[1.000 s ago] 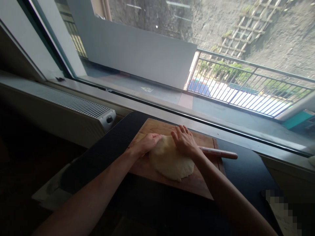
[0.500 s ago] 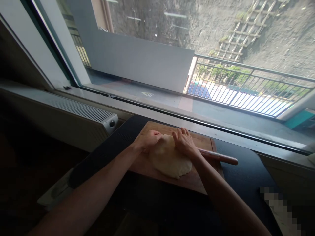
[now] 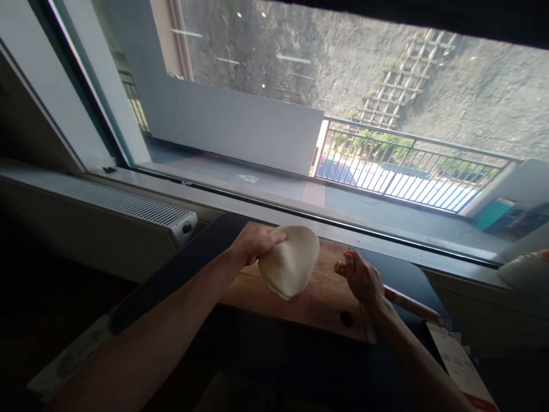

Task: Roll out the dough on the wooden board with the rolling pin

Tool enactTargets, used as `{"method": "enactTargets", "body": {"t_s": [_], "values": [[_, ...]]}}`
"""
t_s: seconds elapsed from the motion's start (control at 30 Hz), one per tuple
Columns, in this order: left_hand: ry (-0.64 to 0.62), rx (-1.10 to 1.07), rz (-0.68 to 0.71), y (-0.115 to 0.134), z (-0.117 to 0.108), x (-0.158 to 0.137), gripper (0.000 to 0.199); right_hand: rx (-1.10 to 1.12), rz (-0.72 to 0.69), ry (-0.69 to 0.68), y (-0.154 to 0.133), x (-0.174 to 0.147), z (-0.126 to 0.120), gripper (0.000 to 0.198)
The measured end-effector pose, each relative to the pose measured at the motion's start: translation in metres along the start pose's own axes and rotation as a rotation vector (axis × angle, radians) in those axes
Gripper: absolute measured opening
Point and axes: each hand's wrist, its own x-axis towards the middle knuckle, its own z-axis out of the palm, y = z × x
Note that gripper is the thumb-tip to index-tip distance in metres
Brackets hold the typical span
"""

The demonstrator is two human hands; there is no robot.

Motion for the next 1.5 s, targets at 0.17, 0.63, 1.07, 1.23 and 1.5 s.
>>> {"method": "enactTargets", "body": {"t_s": [0.17,0.63,1.07,1.23,1.5], "values": [[0.026,0.089,-0.066,-0.051,-0.010,-0.006,0.026,0.016,-0.060,-0.075,-0.053,0.011,0.010,0.038],[0.000,0.017,0.036,-0.066,-0.012,-0.004,0.027,-0.035,-0.326,-0.075,-0.107,0.015,0.053,0.039],[0.011,0.034,0.020,-0.067,-0.010,-0.005,0.029,-0.031,-0.265,-0.140,-0.107,0.020,0.056,0.040],[-0.006,0.011,-0.004,-0.062,-0.009,-0.006,0.028,-0.035,-0.127,-0.170,-0.098,0.062,0.059,0.041],[0.041,0.036,0.009,-0.059,-0.009,-0.010,0.027,-0.003,-0.200,-0.190,-0.105,0.036,0.057,0.041]]}}
